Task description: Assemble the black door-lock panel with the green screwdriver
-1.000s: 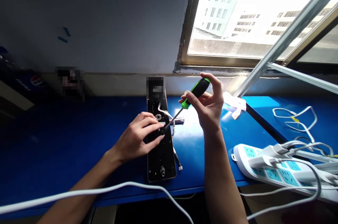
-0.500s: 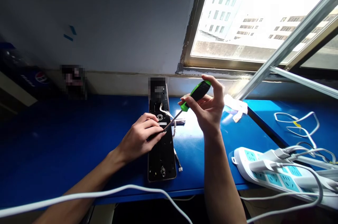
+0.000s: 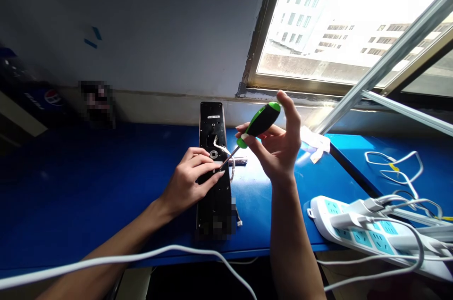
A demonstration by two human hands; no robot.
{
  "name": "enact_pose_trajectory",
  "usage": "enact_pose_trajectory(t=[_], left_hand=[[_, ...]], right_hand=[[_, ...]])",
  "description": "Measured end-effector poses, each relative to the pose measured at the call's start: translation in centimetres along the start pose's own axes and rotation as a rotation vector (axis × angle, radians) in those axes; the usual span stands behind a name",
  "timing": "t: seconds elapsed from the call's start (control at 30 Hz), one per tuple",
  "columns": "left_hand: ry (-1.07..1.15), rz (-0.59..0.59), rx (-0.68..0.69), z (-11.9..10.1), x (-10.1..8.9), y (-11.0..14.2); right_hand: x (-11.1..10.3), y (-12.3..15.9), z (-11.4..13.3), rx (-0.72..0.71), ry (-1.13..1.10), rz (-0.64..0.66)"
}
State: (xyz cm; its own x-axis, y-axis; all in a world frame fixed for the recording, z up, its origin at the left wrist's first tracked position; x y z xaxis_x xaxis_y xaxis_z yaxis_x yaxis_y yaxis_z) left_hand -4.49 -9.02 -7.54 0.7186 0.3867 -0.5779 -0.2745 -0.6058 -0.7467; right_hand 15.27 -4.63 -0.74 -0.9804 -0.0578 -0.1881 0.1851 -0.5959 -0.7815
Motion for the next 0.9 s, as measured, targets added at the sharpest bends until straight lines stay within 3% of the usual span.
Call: enact_pose_trajectory(t=[0.2,0.57,0.73,0.9], left_hand=[[-0.059,0.09,-0.011,0.1,-0.1,0.1],[-0.1,0.179,0.004,0.3,0.3,0.4],[-0.122,0.148,-0.003,0.5,0.1,0.3],[-0.107,0.141,0.0,0.6,-0.1,0.0]], right_hand=[[0.6,-0.1,0.0,-0.118,0.024,-0.021],[1.4,0.1,-0.2,-0.125,0.014,0.115],[1.5,0.0,0.1,-0.216,0.084,0.026],[1.5,-0.3,0.6,-0.113,-0.041,0.081]])
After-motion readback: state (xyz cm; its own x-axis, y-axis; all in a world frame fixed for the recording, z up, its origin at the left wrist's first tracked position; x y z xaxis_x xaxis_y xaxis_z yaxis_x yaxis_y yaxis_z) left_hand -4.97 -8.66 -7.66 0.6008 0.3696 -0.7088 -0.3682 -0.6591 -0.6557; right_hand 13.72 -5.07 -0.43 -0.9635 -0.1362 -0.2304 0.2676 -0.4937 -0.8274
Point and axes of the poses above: each hand's wrist, its own y-axis away from the middle knuckle, its own x-axis out of the palm, z = x × y, the point moved 2 cm from there along -y, towards the middle knuckle, and after that the axes turned 5 degrees about -y, right-handed, at the moved point
